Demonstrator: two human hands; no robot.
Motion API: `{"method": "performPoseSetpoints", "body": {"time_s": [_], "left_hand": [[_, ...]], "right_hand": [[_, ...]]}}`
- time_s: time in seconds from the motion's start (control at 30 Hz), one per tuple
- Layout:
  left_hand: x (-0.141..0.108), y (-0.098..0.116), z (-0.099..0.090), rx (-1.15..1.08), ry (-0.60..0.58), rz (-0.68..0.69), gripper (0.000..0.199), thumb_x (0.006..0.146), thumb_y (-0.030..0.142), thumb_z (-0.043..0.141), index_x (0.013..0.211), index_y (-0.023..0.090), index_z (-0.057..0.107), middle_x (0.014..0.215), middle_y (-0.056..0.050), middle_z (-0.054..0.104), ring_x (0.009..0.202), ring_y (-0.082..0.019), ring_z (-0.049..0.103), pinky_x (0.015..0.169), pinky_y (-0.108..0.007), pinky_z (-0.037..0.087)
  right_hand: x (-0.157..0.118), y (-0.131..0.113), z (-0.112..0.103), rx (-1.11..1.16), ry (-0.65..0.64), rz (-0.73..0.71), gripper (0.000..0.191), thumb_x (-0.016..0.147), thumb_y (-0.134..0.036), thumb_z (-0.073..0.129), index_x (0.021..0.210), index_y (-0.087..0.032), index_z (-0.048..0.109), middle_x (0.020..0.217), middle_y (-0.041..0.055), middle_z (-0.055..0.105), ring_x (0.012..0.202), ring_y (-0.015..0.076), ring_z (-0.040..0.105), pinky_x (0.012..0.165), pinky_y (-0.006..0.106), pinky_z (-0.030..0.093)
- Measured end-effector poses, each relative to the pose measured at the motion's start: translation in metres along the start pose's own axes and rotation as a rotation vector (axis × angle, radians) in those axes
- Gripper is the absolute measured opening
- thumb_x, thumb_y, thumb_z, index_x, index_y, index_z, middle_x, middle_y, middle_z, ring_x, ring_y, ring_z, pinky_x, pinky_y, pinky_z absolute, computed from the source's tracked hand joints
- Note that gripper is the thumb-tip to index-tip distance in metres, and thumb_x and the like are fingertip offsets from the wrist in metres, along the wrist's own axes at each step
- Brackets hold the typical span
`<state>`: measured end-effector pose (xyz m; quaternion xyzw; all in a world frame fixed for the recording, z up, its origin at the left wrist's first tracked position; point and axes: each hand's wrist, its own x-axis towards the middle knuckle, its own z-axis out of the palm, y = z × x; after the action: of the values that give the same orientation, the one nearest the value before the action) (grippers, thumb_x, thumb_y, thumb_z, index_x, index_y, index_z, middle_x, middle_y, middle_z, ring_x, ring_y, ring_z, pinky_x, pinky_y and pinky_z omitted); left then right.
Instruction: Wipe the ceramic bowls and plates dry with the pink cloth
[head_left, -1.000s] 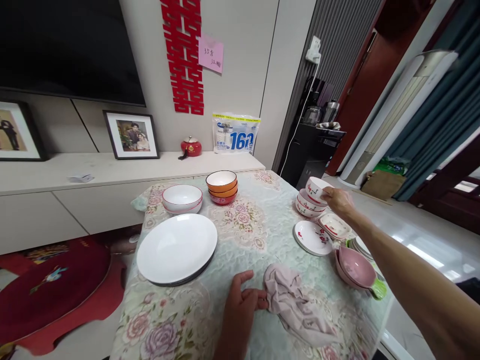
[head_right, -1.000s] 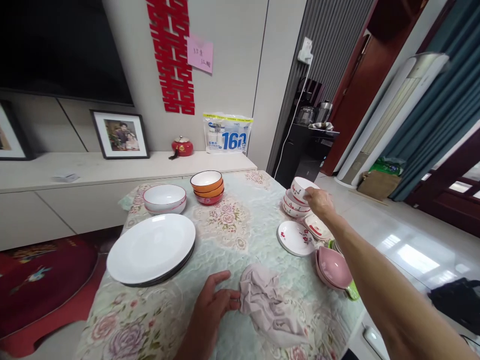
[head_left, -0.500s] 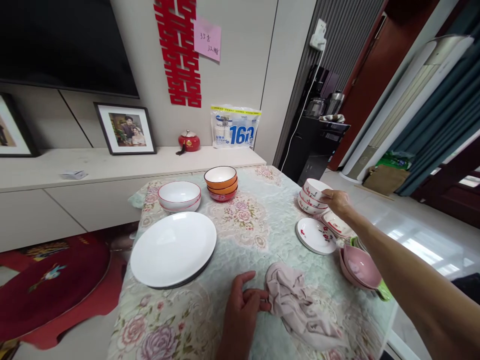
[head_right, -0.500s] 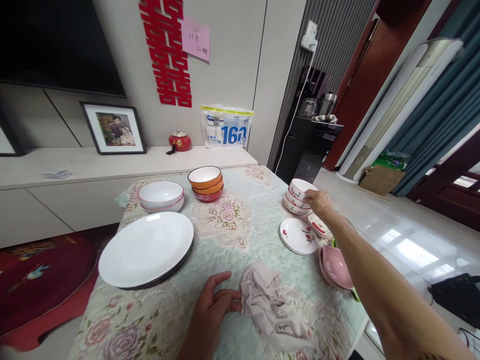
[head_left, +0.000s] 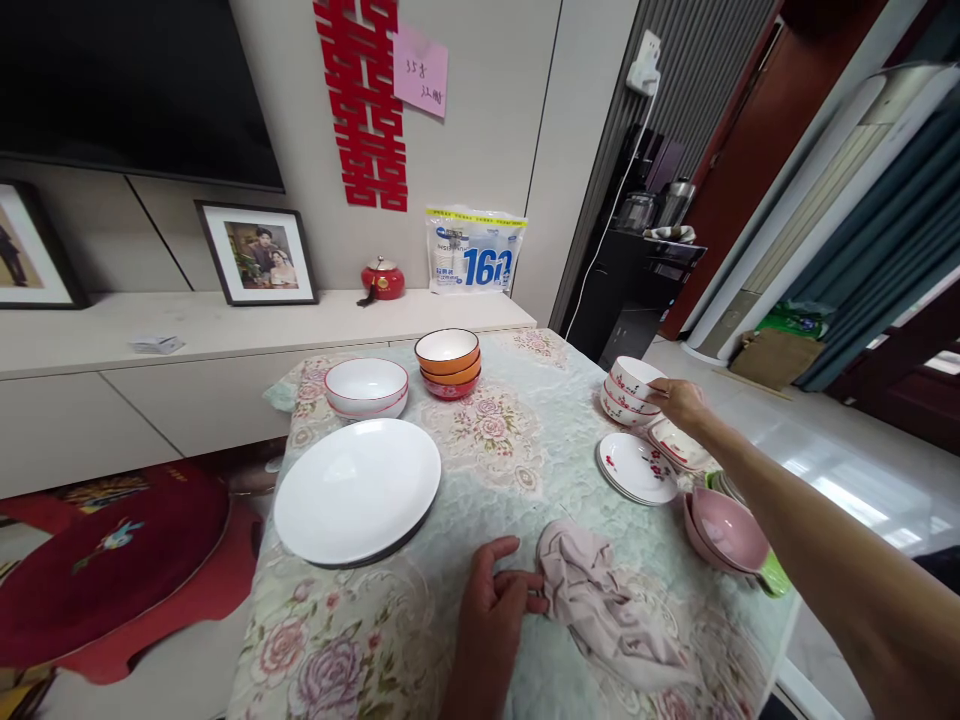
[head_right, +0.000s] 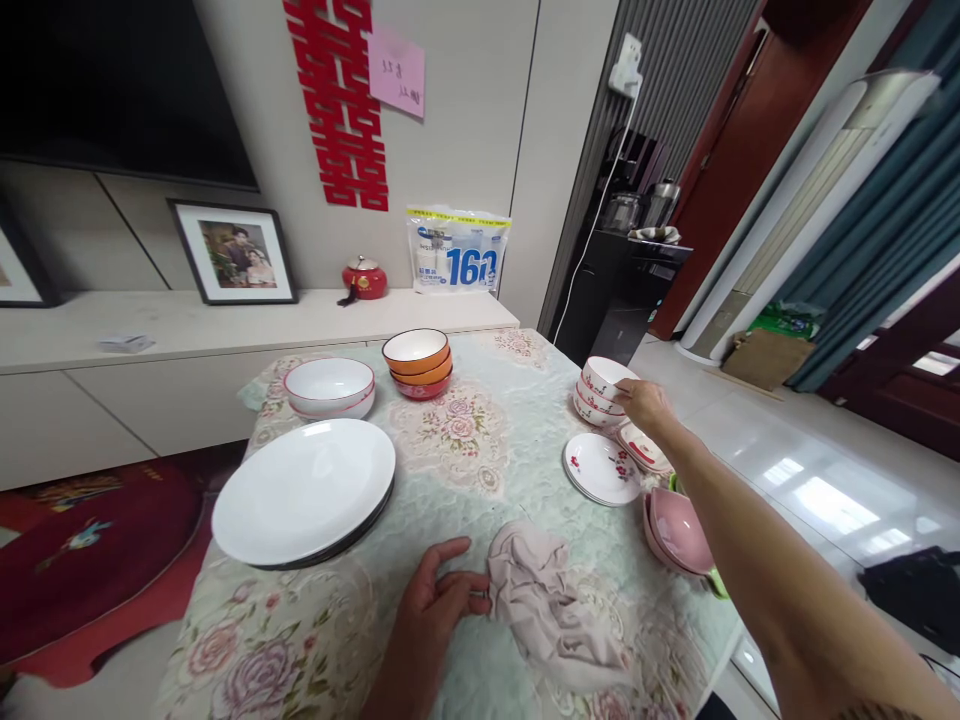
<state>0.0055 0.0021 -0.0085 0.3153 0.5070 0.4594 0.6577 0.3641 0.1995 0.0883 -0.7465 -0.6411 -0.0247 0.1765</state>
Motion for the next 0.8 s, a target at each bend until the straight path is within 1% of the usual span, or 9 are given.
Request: {"method": "performPoseSetpoints", "body": {"time_s": [0.13,0.23,0.33,0.4,0.47,0.53,0.6,0.7,0.8], "left_hand": [[0.000,-0.001,0.001,-0.016,0.010,0.003,0.044,0.068,0.028,0.060,0.110,0.015,0.053,0.074,-0.007,0.072,0.067,-0.023,0.070,0.073,-0.036,0.050],[-0.001,0.000,0.001,-0.014,0.009,0.010,0.042,0.070,0.025,0.058,0.110,0.015,0.053,0.075,-0.007,0.073,0.068,-0.023,0.070,0.074,-0.036,0.049],[-0.003,0.001,0.001,-0.017,-0.002,0.013,0.042,0.070,0.024,0.056,0.110,0.015,0.053,0.075,-0.007,0.073,0.069,-0.023,0.070,0.074,-0.035,0.049],[-0.003,0.001,0.002,-0.026,-0.001,0.017,0.041,0.070,0.025,0.057,0.110,0.015,0.054,0.075,-0.007,0.073,0.070,-0.023,0.070,0.074,-0.035,0.049],[-0.003,0.000,0.002,-0.030,-0.002,0.030,0.041,0.070,0.024,0.056,0.110,0.015,0.053,0.074,-0.007,0.072,0.069,-0.023,0.070,0.073,-0.035,0.049],[-0.002,-0.001,0.003,-0.042,0.003,0.033,0.040,0.069,0.021,0.055,0.108,0.014,0.053,0.071,-0.007,0.071,0.065,-0.023,0.069,0.072,-0.035,0.049],[-0.002,-0.002,0.004,-0.038,0.006,0.038,0.039,0.069,0.019,0.055,0.107,0.015,0.052,0.074,-0.006,0.071,0.066,-0.022,0.069,0.071,-0.035,0.050],[-0.003,-0.002,0.004,-0.050,0.003,0.036,0.036,0.069,0.016,0.052,0.105,0.015,0.052,0.071,-0.005,0.070,0.063,-0.021,0.068,0.069,-0.034,0.050],[-0.003,-0.001,0.004,-0.066,-0.013,0.028,0.036,0.069,0.014,0.050,0.105,0.015,0.053,0.069,-0.004,0.069,0.063,-0.021,0.068,0.068,-0.034,0.050]], "right_hand": [[-0.006,-0.013,-0.013,-0.048,0.076,0.032,0.043,0.079,-0.022,0.056,0.119,-0.015,0.068,0.111,0.0148,0.071,0.102,0.0297,0.063,0.084,0.038,0.046],[-0.022,-0.037,-0.019,-0.074,0.146,0.012,0.046,0.082,-0.020,0.052,0.126,-0.011,0.064,0.119,0.0206,0.066,0.112,0.0345,0.058,0.092,0.046,0.044],[-0.052,-0.074,-0.011,0.032,0.193,-0.196,0.043,0.084,-0.020,0.050,0.124,-0.009,0.064,0.123,0.0216,0.064,0.115,0.0354,0.056,0.097,0.051,0.043],[-0.079,-0.105,0.002,0.083,0.141,-0.295,0.037,0.085,-0.021,0.052,0.119,-0.019,0.066,0.122,0.0129,0.067,0.115,0.0295,0.058,0.100,0.047,0.043],[-0.106,-0.137,0.017,0.228,0.051,-0.396,0.035,0.086,-0.022,0.053,0.118,-0.020,0.066,0.122,0.0111,0.067,0.115,0.0279,0.059,0.102,0.047,0.042],[-0.129,-0.167,0.030,0.354,-0.073,-0.451,0.033,0.087,-0.027,0.053,0.117,-0.020,0.067,0.118,0.0112,0.068,0.111,0.0263,0.061,0.100,0.044,0.045],[-0.145,-0.193,0.040,0.457,-0.170,-0.427,0.034,0.089,-0.030,0.052,0.117,-0.019,0.067,0.116,0.0114,0.069,0.107,0.0250,0.063,0.097,0.041,0.047],[-0.156,-0.225,0.049,0.597,-0.271,-0.331,0.036,0.089,-0.037,0.052,0.116,-0.018,0.067,0.115,0.0107,0.069,0.104,0.0240,0.064,0.095,0.039,0.047],[-0.156,-0.253,0.055,0.711,-0.369,-0.216,0.042,0.091,-0.045,0.048,0.117,-0.017,0.066,0.098,0.0078,0.072,0.087,0.0215,0.067,0.080,0.034,0.052]]}}
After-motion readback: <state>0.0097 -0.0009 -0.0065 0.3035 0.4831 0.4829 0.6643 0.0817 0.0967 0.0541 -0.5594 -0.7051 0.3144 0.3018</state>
